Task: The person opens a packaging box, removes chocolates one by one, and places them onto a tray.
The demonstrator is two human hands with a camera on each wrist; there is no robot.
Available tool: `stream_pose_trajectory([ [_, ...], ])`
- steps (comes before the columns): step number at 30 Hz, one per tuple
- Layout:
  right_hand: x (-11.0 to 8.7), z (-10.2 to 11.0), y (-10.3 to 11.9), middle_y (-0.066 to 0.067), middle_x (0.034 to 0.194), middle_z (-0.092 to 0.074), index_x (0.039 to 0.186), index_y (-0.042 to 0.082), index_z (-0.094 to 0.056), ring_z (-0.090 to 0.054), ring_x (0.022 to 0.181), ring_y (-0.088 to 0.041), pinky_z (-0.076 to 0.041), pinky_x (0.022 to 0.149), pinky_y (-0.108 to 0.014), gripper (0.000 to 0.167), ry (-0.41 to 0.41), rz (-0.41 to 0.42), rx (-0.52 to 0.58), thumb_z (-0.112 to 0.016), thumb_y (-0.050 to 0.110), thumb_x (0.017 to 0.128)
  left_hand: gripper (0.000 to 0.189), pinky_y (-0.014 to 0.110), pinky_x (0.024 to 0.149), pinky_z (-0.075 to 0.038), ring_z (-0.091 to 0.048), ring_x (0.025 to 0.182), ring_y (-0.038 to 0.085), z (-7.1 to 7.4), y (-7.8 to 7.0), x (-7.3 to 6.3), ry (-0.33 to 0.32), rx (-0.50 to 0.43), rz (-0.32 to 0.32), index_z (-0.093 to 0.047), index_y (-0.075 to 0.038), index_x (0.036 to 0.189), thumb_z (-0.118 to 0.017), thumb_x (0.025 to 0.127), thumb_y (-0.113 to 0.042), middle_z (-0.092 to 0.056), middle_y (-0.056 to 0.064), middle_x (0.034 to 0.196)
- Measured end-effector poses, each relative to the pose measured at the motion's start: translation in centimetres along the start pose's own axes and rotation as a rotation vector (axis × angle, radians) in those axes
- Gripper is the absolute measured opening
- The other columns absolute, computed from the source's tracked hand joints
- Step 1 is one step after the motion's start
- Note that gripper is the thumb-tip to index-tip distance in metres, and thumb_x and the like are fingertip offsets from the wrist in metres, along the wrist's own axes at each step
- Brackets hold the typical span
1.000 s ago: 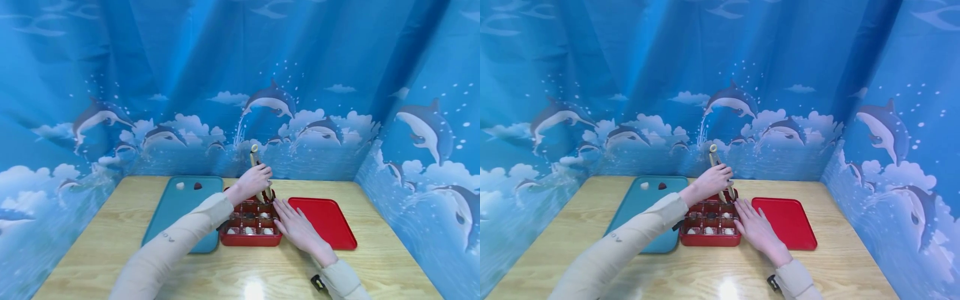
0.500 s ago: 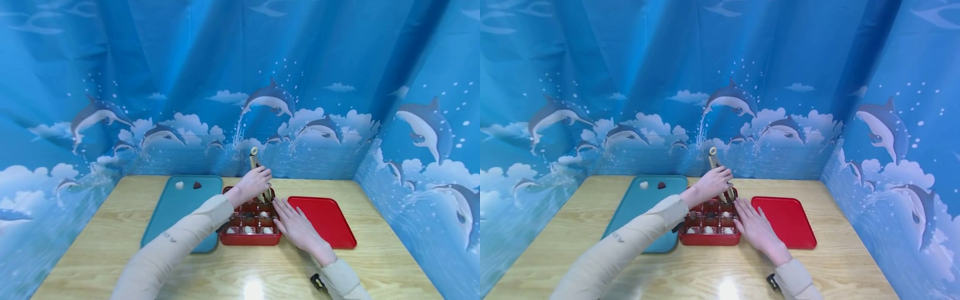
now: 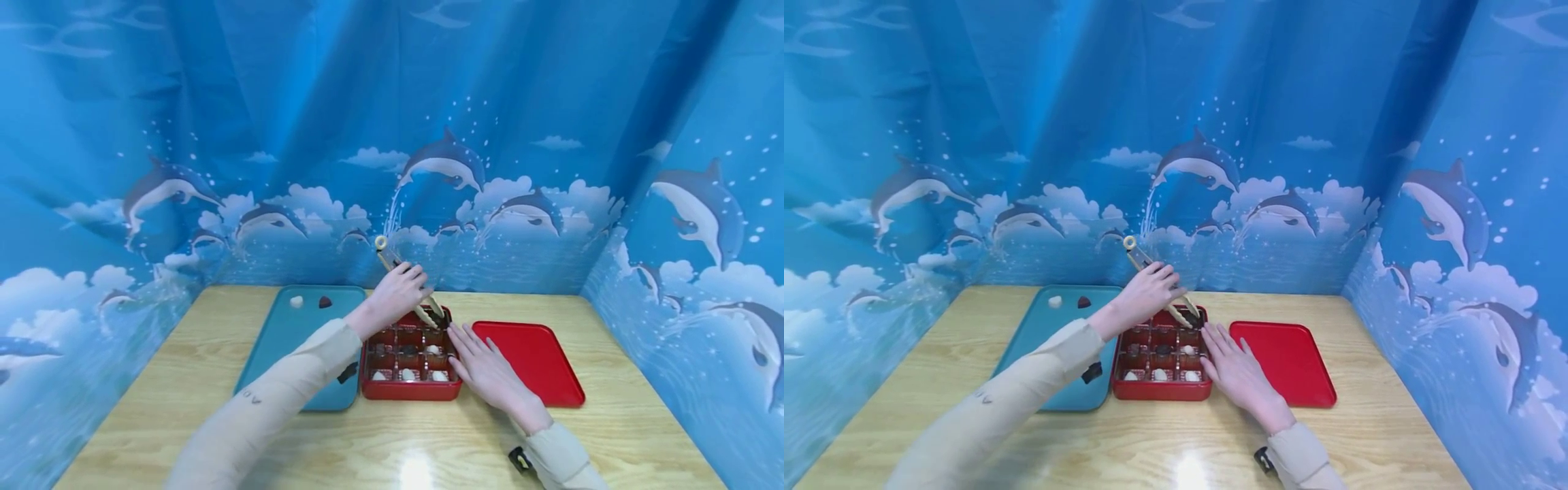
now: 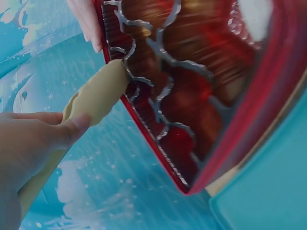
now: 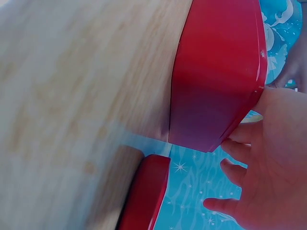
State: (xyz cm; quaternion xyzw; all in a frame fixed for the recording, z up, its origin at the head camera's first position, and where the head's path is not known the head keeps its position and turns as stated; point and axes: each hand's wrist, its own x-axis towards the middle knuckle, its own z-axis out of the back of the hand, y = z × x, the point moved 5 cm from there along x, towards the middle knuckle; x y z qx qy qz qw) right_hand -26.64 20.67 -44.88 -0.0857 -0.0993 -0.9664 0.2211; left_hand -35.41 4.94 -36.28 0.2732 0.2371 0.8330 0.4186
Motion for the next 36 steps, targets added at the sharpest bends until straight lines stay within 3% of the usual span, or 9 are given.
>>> stream_pose_trajectory([
  [4, -0.1, 0.0, 0.0, -0.013, 0.162, -0.035, 0.156, 0.004, -0.037, -0.029, 0.150, -0.038, -0.029, 0.114, -0.066, 0.060, -0.006, 0.001, 0.007, -0.054, 0.030, 0.105, 0.030, 0.036, 0.099, -0.044, -0.057, 0.115, 0.021, -0.2, 0.5, -1.5, -0.070, -0.076, 0.061, -0.071, -0.028, 0.129, -0.066, 0.100, -0.021, -0.069, -0.001, 0.120],
  [11, -0.2, 0.0, -0.1, -0.014, 0.162, -0.036, 0.156, 0.004, -0.038, -0.031, 0.149, -0.039, -0.029, 0.113, -0.066, 0.061, -0.013, 0.001, 0.009, -0.055, 0.030, 0.104, 0.043, 0.038, 0.093, -0.046, -0.057, 0.106, 0.023, -0.2, 1.1, -3.5, -0.162, -0.220, 0.171, -0.073, -0.025, 0.127, -0.079, 0.086, -0.037, -0.069, 0.001, 0.110],
  [23, 0.0, -0.4, -0.3, -0.012, 0.164, -0.033, 0.157, 0.005, -0.036, -0.028, 0.150, -0.038, -0.027, 0.115, -0.065, 0.062, 0.001, 0.000, 0.000, -0.054, 0.032, 0.105, 0.043, 0.042, 0.092, -0.047, -0.057, 0.107, 0.025, -1.3, 2.3, -6.8, -0.141, -0.360, 0.323, -0.068, -0.023, 0.134, -0.075, 0.093, -0.035, -0.068, 0.004, 0.116],
  [36, 0.0, -0.3, -0.2, -0.012, 0.164, -0.030, 0.158, 0.005, -0.033, -0.024, 0.152, -0.038, -0.026, 0.116, -0.065, 0.063, 0.023, -0.014, 0.019, -0.054, 0.032, 0.105, 0.045, 0.046, 0.091, -0.046, -0.057, 0.108, 0.027, -2.5, 6.1, -12.0, -0.126, -0.414, 0.528, -0.067, -0.021, 0.135, -0.077, 0.092, -0.027, -0.068, 0.006, 0.117],
])
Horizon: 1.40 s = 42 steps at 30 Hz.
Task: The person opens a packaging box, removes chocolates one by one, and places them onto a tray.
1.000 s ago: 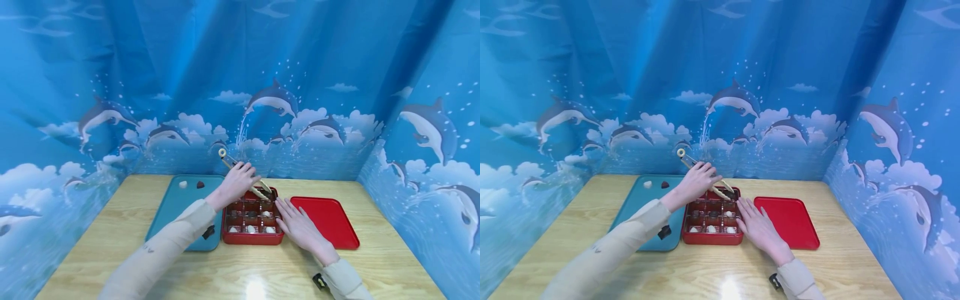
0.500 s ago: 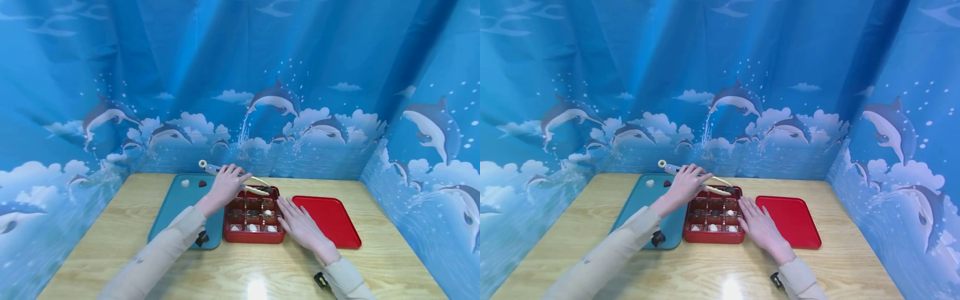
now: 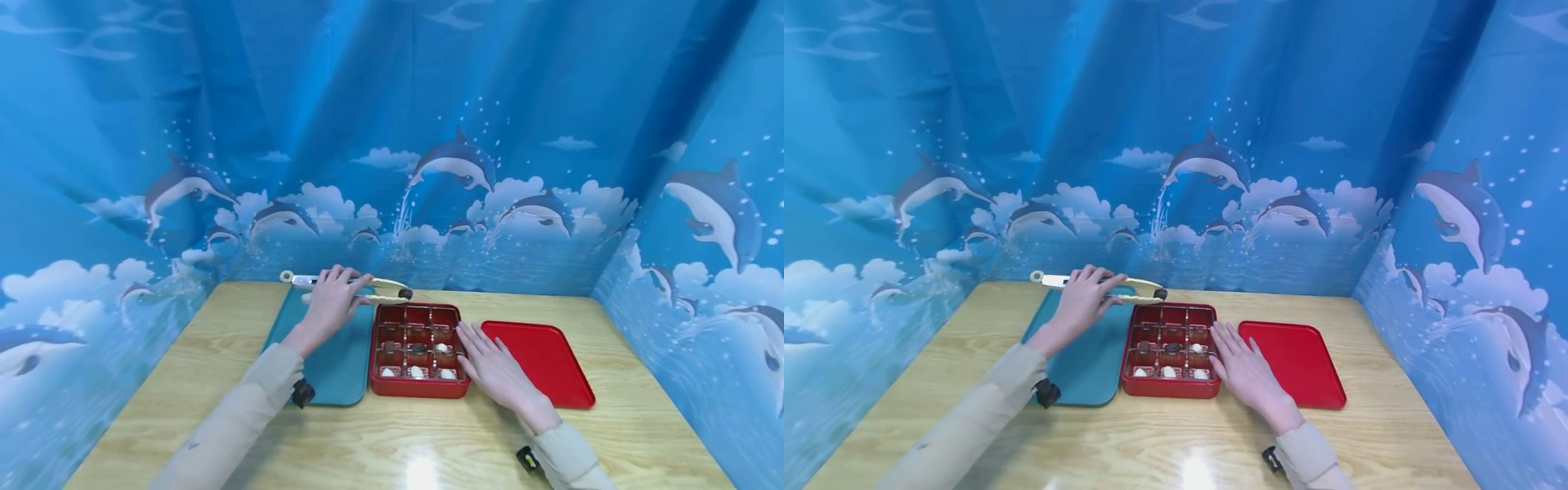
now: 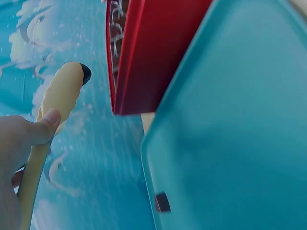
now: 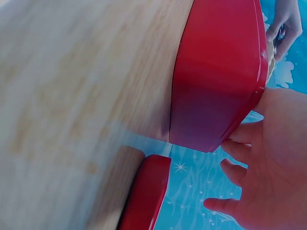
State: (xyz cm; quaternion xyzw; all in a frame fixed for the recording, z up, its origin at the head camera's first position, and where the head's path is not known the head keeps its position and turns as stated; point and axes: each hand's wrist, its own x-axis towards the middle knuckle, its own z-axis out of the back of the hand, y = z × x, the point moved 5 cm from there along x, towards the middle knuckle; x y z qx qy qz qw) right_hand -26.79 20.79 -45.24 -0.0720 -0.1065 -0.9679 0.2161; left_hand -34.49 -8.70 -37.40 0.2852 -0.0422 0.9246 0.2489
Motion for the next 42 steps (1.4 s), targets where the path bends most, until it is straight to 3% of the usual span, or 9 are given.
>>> stream_pose_trajectory([
  [6, 0.0, 0.1, 0.0, -0.013, 0.164, -0.031, 0.158, 0.005, -0.033, -0.025, 0.152, -0.038, -0.025, 0.116, -0.065, 0.064, -0.005, 0.002, 0.005, -0.055, 0.032, 0.105, 0.046, 0.047, 0.090, -0.047, -0.058, 0.105, 0.029, 0.7, 2.4, -1.2, -0.015, 0.024, 0.050, -0.069, -0.019, 0.133, -0.079, 0.090, -0.029, -0.069, 0.009, 0.113],
  [12, -0.1, 0.0, 0.0, -0.013, 0.164, -0.031, 0.158, 0.005, -0.033, -0.025, 0.151, -0.038, -0.026, 0.116, -0.065, 0.063, -0.007, 0.006, 0.007, -0.054, 0.032, 0.105, 0.044, 0.048, 0.089, -0.046, -0.057, 0.105, 0.031, 0.4, 4.7, -2.4, 0.010, 0.061, 0.084, -0.068, -0.017, 0.134, -0.079, 0.091, -0.022, -0.068, 0.011, 0.113],
  [18, -0.1, -0.1, -0.2, -0.012, 0.164, -0.031, 0.158, 0.006, -0.033, -0.026, 0.151, -0.038, -0.026, 0.116, -0.065, 0.064, -0.003, 0.006, 0.001, -0.054, 0.034, 0.105, 0.044, 0.047, 0.086, -0.046, -0.058, 0.104, 0.033, -0.2, 6.1, -2.6, 0.016, 0.137, 0.073, -0.071, -0.014, 0.129, -0.081, 0.088, -0.025, -0.068, 0.013, 0.111],
  [26, 0.0, -0.1, -0.1, -0.012, 0.164, -0.032, 0.158, 0.006, -0.034, -0.027, 0.151, -0.038, -0.027, 0.115, -0.065, 0.064, -0.005, 0.006, 0.005, -0.055, 0.033, 0.105, 0.038, 0.046, 0.085, -0.045, -0.057, 0.101, 0.033, -1.3, 6.3, -1.7, 0.059, 0.226, 0.022, -0.072, -0.014, 0.123, -0.081, 0.088, -0.027, -0.066, 0.013, 0.106],
  [33, 0.0, 0.0, 0.0, -0.011, 0.164, -0.032, 0.158, 0.006, -0.035, -0.028, 0.150, -0.038, -0.027, 0.115, -0.065, 0.063, -0.008, 0.006, 0.001, -0.055, 0.033, 0.105, 0.027, 0.046, 0.086, -0.046, -0.057, 0.098, 0.033, -2.6, 6.1, -0.5, 0.075, 0.261, -0.042, -0.075, -0.012, 0.115, -0.079, 0.089, -0.017, -0.066, 0.014, 0.101],
  [42, -0.1, 0.1, 0.0, -0.013, 0.164, -0.032, 0.158, 0.005, -0.034, -0.027, 0.151, -0.038, -0.026, 0.116, -0.065, 0.063, -0.002, 0.003, 0.011, -0.055, 0.032, 0.105, 0.024, 0.046, 0.087, -0.046, -0.057, 0.101, 0.034, -3.7, 5.5, 0.6, 0.126, 0.289, -0.056, -0.075, -0.011, 0.115, -0.077, 0.092, -0.017, -0.067, 0.016, 0.104],
])
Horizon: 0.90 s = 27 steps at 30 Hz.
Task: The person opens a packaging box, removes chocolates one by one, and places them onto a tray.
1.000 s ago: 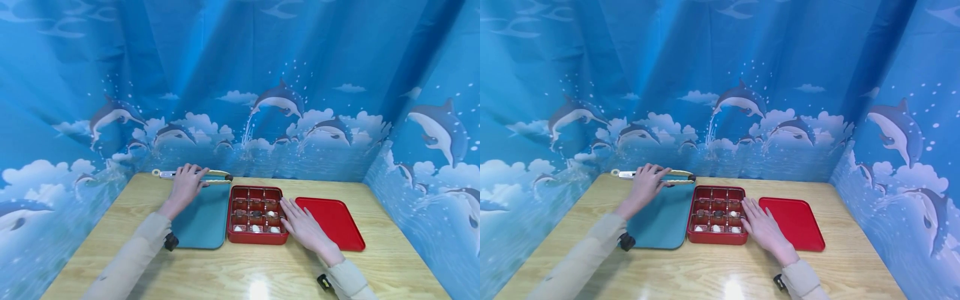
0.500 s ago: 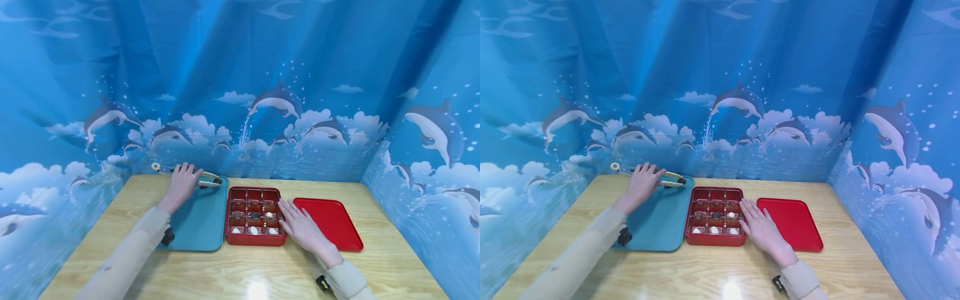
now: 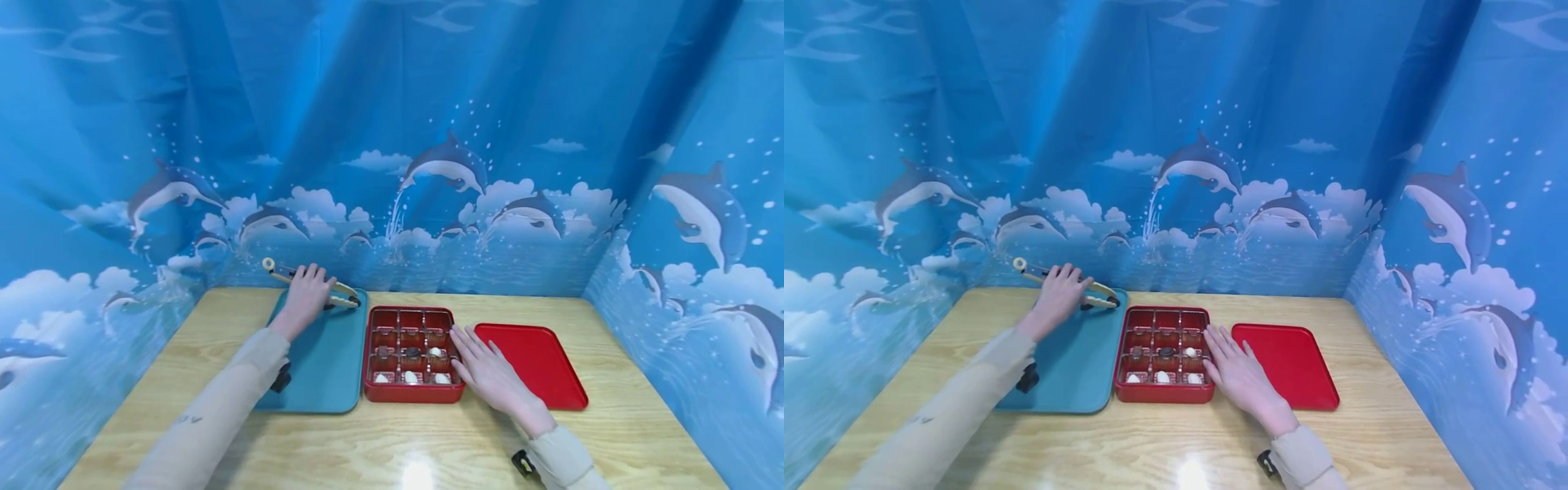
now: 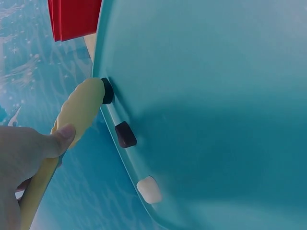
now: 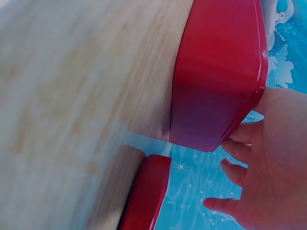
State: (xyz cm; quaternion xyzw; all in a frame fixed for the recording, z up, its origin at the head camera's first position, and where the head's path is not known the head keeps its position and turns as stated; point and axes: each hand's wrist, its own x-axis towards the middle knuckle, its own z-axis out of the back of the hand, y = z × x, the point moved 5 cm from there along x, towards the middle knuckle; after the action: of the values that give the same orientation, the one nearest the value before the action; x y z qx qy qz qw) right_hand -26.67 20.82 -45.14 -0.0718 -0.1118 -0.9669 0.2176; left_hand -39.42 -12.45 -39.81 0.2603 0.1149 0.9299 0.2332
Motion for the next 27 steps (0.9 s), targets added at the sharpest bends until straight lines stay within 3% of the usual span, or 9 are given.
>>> stream_pose_trajectory([
  [4, 0.1, -0.1, 0.1, -0.013, 0.164, -0.031, 0.158, 0.005, -0.033, -0.026, 0.151, -0.037, -0.026, 0.116, -0.065, 0.064, 0.005, 0.000, 0.003, -0.054, 0.033, 0.105, 0.022, 0.048, 0.089, -0.045, -0.056, 0.102, 0.035, 0.1, 0.2, -0.2, 0.026, -0.014, 0.030, -0.074, -0.011, 0.117, -0.072, 0.095, -0.013, -0.067, 0.016, 0.106],
  [8, 0.1, -0.2, 0.1, -0.012, 0.164, -0.031, 0.158, 0.005, -0.032, -0.026, 0.151, -0.037, -0.026, 0.116, -0.065, 0.063, 0.008, 0.001, 0.000, -0.053, 0.033, 0.105, 0.029, 0.049, 0.088, -0.045, -0.056, 0.104, 0.036, 0.5, 0.8, -0.8, 0.031, -0.038, 0.071, -0.072, -0.010, 0.122, -0.073, 0.095, -0.019, -0.065, 0.018, 0.108],
  [16, 0.0, 0.1, 0.1, -0.013, 0.163, -0.033, 0.157, 0.004, -0.036, -0.028, 0.150, -0.038, -0.028, 0.115, -0.065, 0.061, -0.021, 0.012, -0.010, -0.054, 0.031, 0.105, 0.049, 0.048, 0.085, -0.044, -0.056, 0.106, 0.035, 2.4, 2.1, -2.2, -0.055, -0.145, 0.148, -0.066, -0.010, 0.134, -0.079, 0.090, -0.029, -0.065, 0.017, 0.114],
  [22, -0.1, 0.1, -0.1, -0.013, 0.162, -0.035, 0.156, 0.004, -0.037, -0.029, 0.150, -0.039, -0.029, 0.114, -0.065, 0.060, -0.037, 0.015, -0.008, -0.053, 0.031, 0.105, 0.051, 0.049, 0.083, -0.044, -0.056, 0.105, 0.036, 3.5, 2.3, -3.3, -0.106, -0.187, 0.146, -0.065, -0.010, 0.134, -0.079, 0.089, -0.030, -0.065, 0.017, 0.113],
  [27, -0.1, 0.0, -0.1, -0.013, 0.163, -0.034, 0.157, 0.004, -0.036, -0.028, 0.150, -0.038, -0.028, 0.115, -0.065, 0.061, -0.025, 0.009, 0.000, -0.054, 0.031, 0.105, 0.053, 0.050, 0.084, -0.044, -0.057, 0.105, 0.036, 4.3, 1.8, -4.0, -0.096, -0.197, 0.132, -0.064, -0.011, 0.136, -0.079, 0.089, -0.032, -0.066, 0.017, 0.115],
])
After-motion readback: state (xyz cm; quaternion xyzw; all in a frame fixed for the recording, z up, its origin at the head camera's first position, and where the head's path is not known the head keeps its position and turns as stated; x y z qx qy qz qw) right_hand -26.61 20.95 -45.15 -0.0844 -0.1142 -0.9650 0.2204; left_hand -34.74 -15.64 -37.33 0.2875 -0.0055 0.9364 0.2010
